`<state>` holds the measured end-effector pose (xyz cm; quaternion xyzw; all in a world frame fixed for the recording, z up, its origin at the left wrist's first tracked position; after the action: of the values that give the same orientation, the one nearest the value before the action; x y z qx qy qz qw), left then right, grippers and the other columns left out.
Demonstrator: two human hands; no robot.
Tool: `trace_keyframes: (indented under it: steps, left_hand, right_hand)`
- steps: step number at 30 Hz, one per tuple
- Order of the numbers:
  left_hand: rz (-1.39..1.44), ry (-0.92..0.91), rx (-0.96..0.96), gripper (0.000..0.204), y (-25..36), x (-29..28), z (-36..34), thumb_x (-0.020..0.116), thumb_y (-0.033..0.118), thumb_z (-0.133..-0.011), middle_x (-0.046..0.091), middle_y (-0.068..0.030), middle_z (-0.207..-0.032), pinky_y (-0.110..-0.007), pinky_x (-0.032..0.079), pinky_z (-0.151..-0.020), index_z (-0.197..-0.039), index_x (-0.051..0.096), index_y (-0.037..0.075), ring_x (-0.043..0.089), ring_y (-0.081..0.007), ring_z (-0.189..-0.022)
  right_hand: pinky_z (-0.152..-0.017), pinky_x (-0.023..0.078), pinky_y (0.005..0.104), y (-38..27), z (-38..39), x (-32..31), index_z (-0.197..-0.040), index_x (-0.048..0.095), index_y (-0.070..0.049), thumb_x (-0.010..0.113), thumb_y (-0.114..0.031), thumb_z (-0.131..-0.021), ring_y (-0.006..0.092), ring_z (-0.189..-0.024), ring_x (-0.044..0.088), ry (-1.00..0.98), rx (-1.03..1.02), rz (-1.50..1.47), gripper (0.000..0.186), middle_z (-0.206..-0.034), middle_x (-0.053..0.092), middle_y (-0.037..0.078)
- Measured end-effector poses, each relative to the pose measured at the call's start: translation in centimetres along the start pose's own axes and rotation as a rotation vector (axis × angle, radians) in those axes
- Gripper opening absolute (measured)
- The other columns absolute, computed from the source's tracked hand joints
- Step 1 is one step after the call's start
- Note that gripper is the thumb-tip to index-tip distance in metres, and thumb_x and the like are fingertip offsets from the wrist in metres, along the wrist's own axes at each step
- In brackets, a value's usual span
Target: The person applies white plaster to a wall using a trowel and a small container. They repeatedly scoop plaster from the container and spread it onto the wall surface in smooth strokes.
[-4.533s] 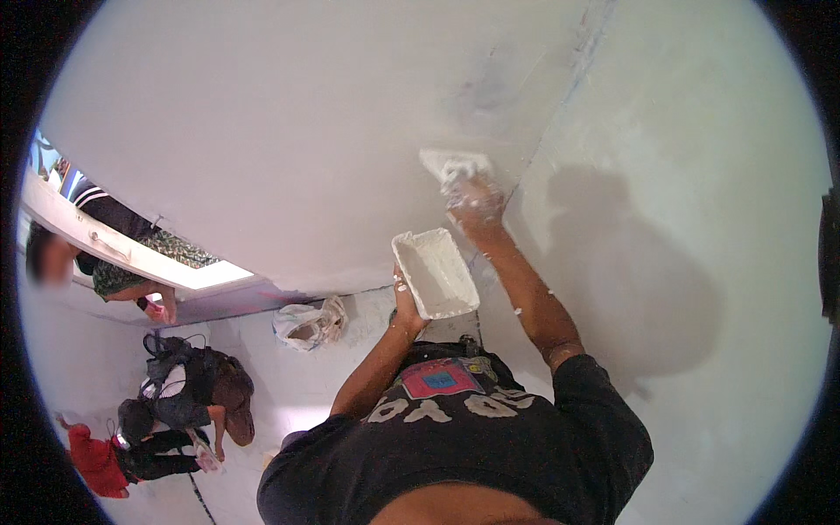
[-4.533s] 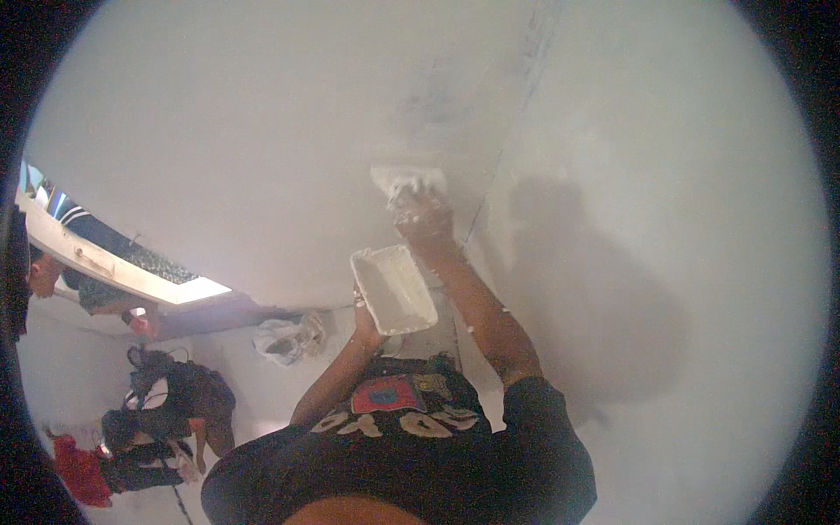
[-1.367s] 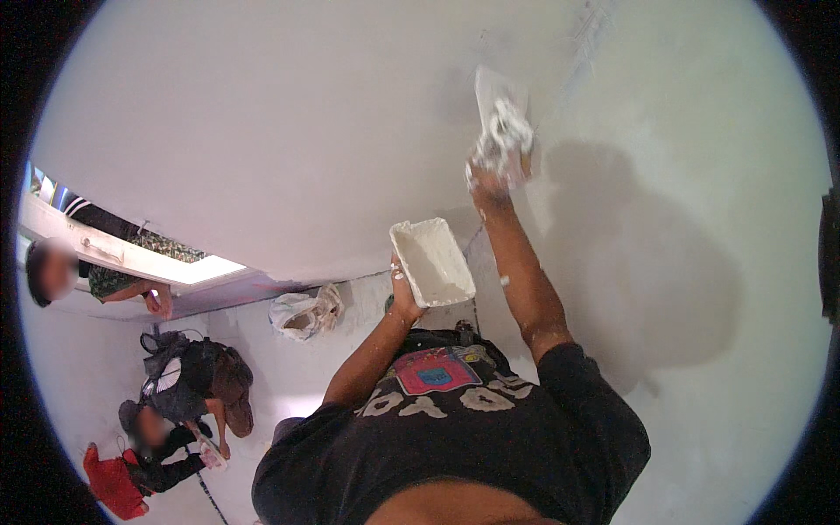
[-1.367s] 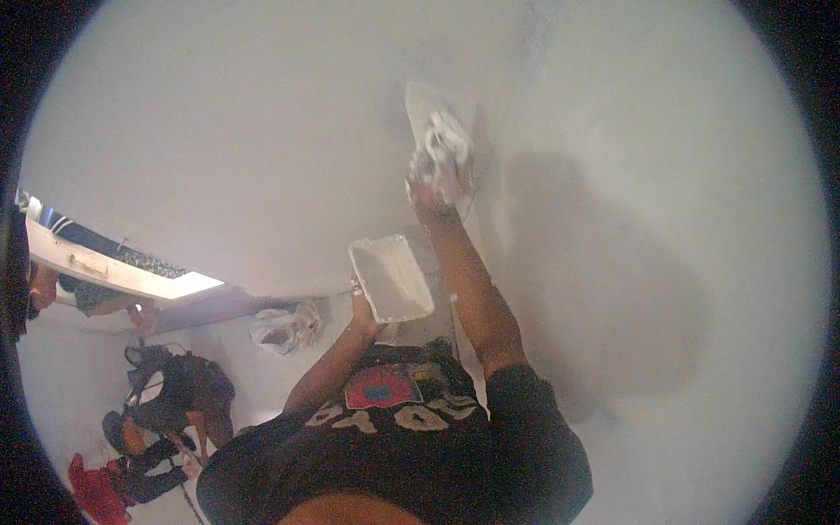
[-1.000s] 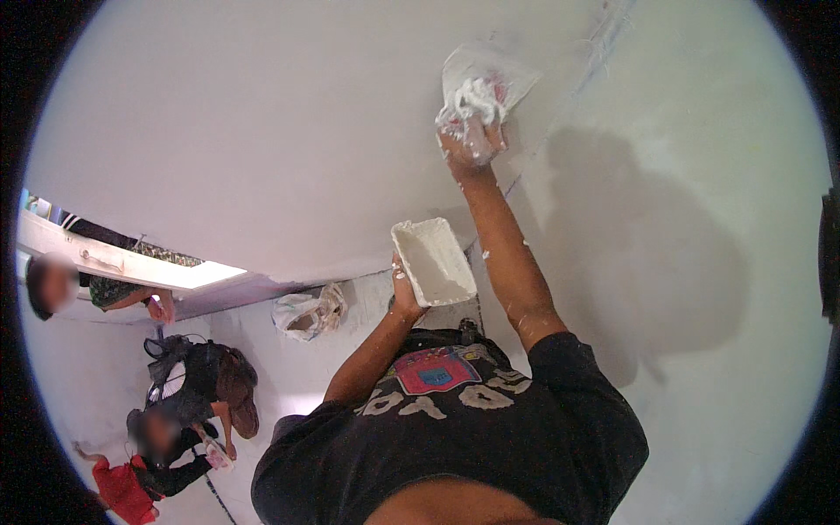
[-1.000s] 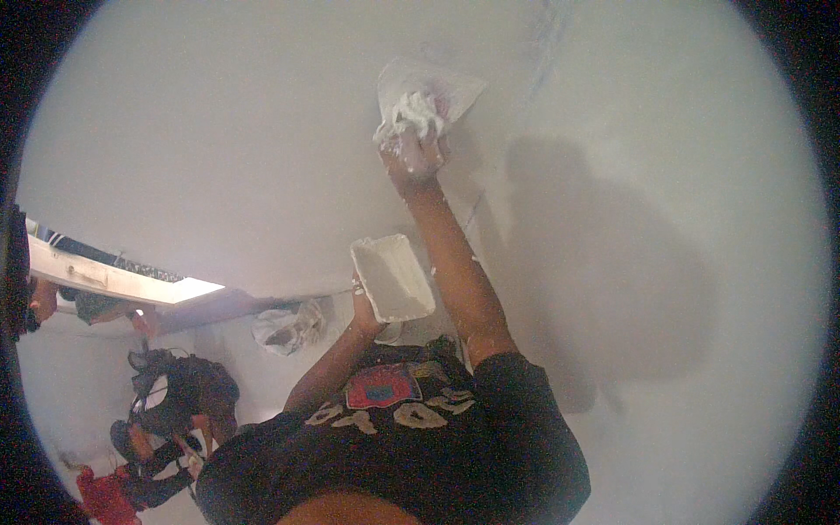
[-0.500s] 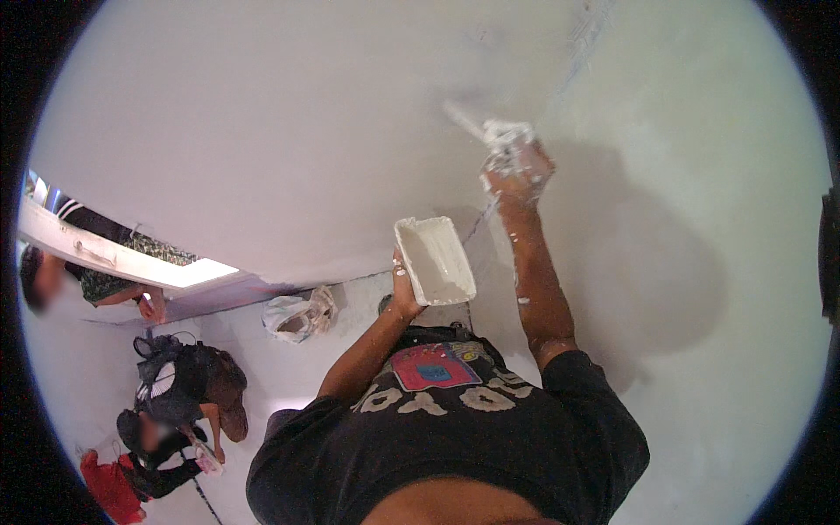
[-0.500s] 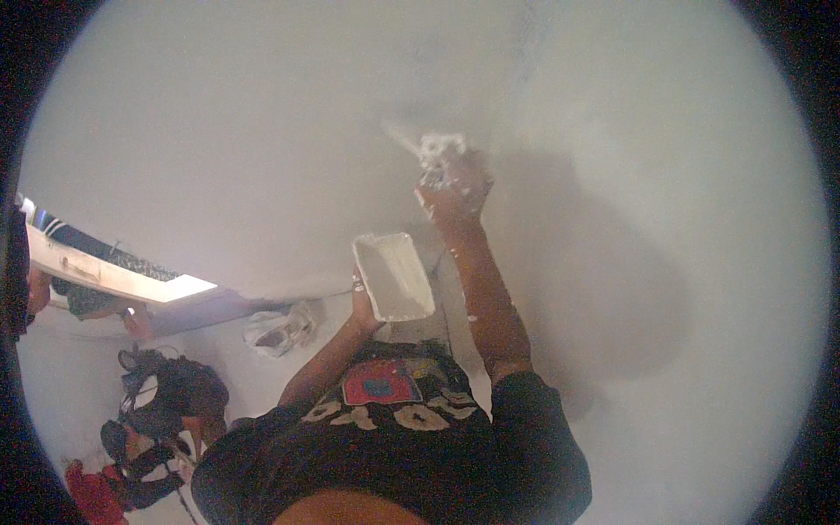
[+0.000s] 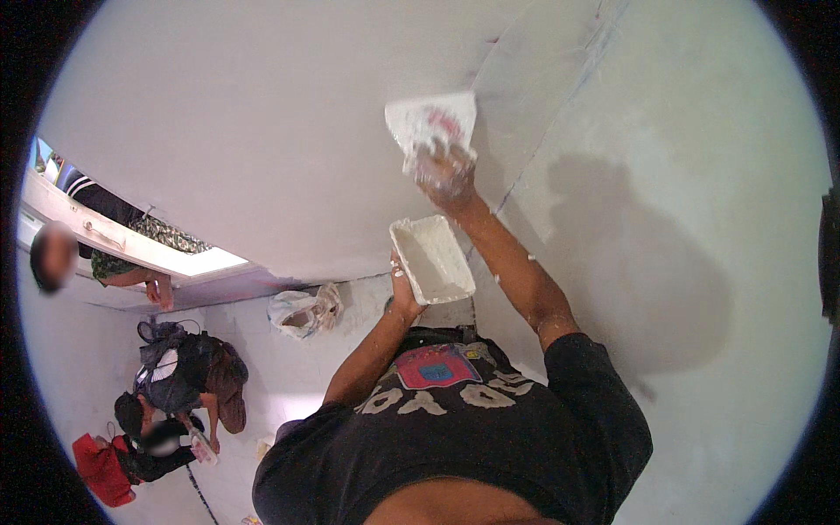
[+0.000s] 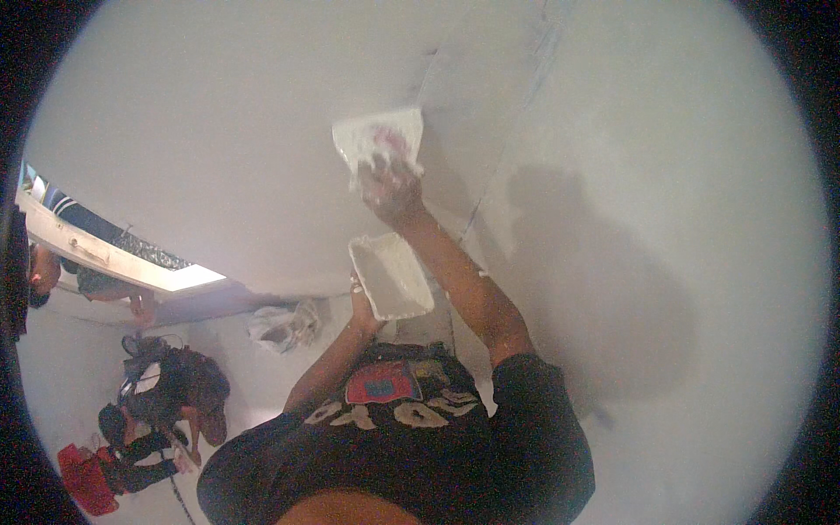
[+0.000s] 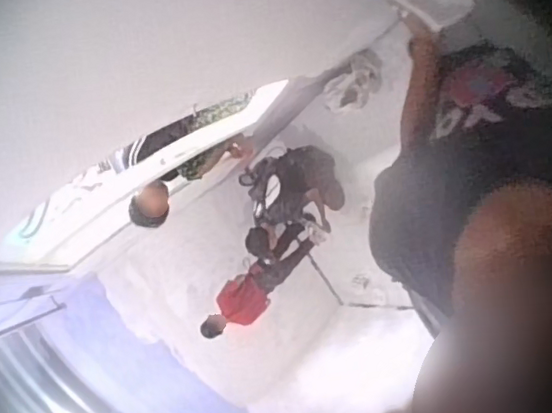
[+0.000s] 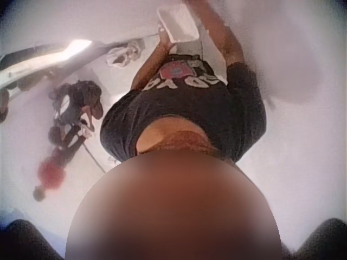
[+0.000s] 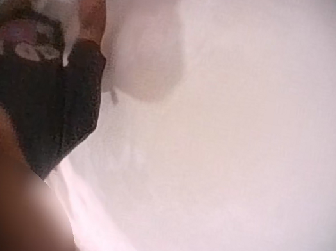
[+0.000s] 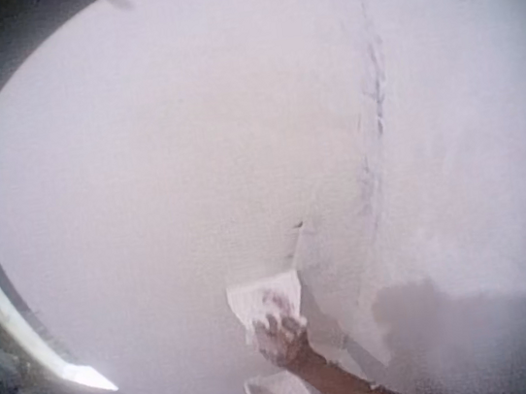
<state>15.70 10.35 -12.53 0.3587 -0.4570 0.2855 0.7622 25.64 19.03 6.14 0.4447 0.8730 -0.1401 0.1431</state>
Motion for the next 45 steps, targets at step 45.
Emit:
trace_keyframes:
  steps: [45]
  left_hand:
    - [0.027,-0.086,-0.14,0.061,-0.4,2.3,1.0,0.029,0.055,-0.082,0.044,-0.0095,-0.121,-0.048,0.034,-0.092,-0.125,0.034,0.013,0.046,-0.029,-0.107]
  right_hand:
    - [-0.068,0.049,0.0326,2.7,-0.4,-2.7,-0.094,0.057,-0.004,0.066,-0.016,-0.056,0.0246,-0.079,0.059,-0.227,0.268,0.062,0.041,-0.092,0.058,0.012]
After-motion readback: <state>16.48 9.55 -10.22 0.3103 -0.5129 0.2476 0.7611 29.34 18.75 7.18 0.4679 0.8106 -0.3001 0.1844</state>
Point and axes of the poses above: each hand's wrist, its own z-axis away from the middle knuckle, its own x-axis out of the palm, y = z × x, the point moved 6 cm from there along -z, towards the middle knuckle
